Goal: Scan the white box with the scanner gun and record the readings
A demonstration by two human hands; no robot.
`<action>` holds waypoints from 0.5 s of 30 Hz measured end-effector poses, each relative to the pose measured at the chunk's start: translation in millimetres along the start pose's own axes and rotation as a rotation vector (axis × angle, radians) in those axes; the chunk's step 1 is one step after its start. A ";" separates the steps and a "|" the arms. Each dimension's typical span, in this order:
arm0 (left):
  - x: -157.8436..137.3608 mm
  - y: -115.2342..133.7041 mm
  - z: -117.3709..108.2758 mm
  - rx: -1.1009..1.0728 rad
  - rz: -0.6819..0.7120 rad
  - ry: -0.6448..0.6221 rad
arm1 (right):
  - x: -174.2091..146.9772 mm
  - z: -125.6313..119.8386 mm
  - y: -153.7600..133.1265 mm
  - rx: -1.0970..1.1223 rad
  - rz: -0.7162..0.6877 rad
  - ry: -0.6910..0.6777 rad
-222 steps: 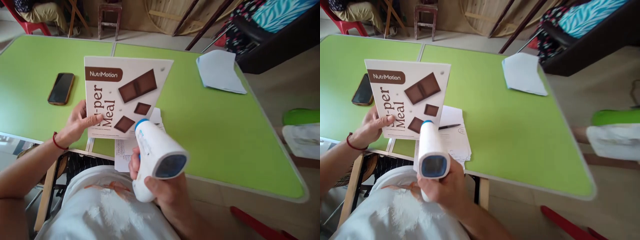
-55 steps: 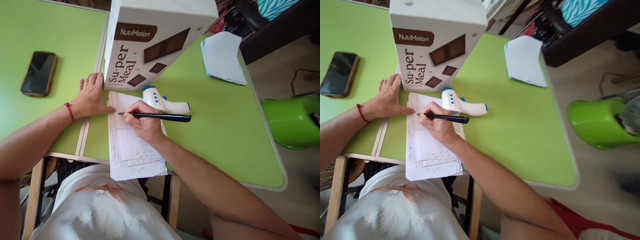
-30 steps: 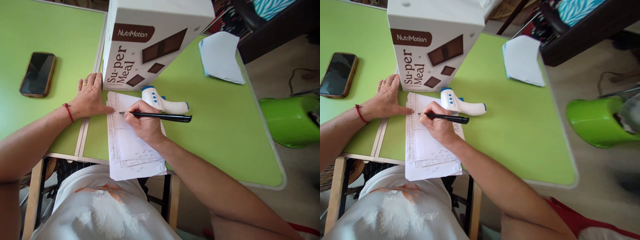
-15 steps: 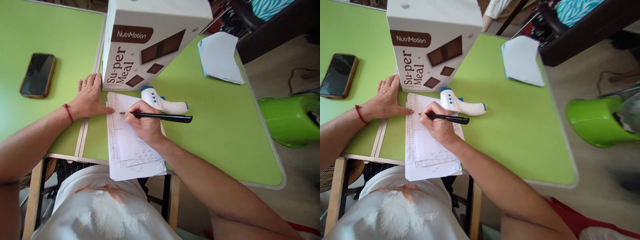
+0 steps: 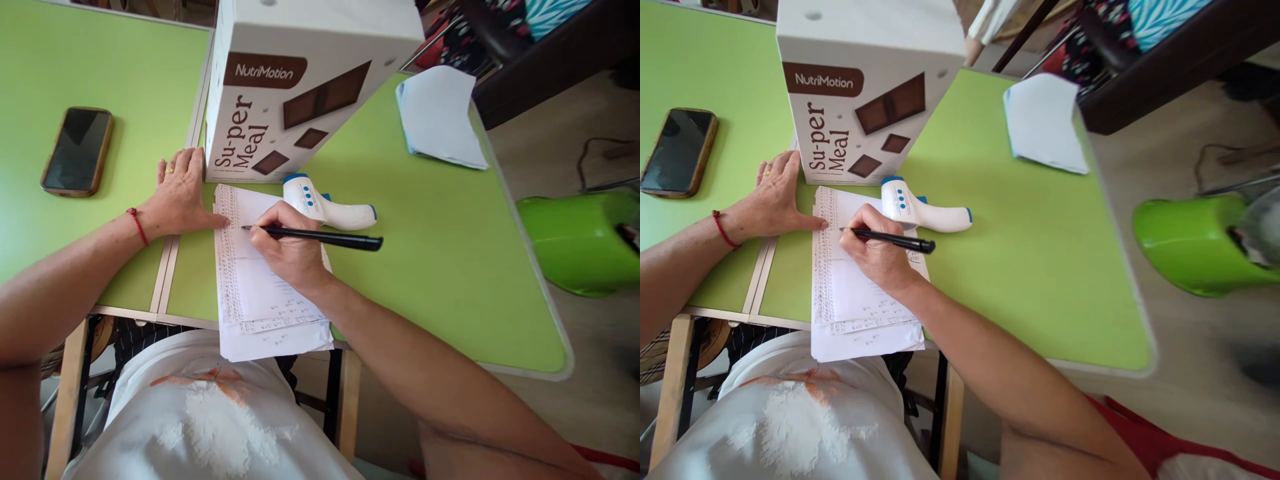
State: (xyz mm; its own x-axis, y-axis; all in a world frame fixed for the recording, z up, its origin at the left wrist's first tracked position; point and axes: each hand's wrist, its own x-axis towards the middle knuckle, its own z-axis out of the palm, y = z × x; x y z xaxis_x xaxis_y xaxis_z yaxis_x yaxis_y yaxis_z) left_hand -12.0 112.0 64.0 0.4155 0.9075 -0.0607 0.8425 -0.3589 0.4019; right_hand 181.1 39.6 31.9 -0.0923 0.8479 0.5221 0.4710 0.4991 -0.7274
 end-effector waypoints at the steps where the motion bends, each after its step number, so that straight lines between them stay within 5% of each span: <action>1: -0.1 0.5 0.0 0.003 -0.008 -0.001 | 0.0 -1.3 -1.6 -0.003 -0.032 0.013; 6: -0.3 1.8 0.7 -0.010 -0.031 -0.010 | 6.7 -26.5 -23.8 -0.286 -0.263 0.027; 10: -0.4 2.0 0.1 -0.014 -0.037 -0.018 | 10.1 -63.9 -41.9 -0.730 -0.349 -0.248; 15: 0.1 -6.5 0.6 -0.068 0.006 0.003 | -4.7 -85.3 -36.9 -1.010 -0.207 -0.606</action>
State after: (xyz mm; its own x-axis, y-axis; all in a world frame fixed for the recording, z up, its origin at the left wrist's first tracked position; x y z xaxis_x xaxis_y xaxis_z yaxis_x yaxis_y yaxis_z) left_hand -17.2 114.3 60.8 0.4193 0.9061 -0.0560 0.8150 -0.3485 0.4630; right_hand 239.0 2.0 94.3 -0.5186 0.8497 0.0956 0.8499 0.4999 0.1665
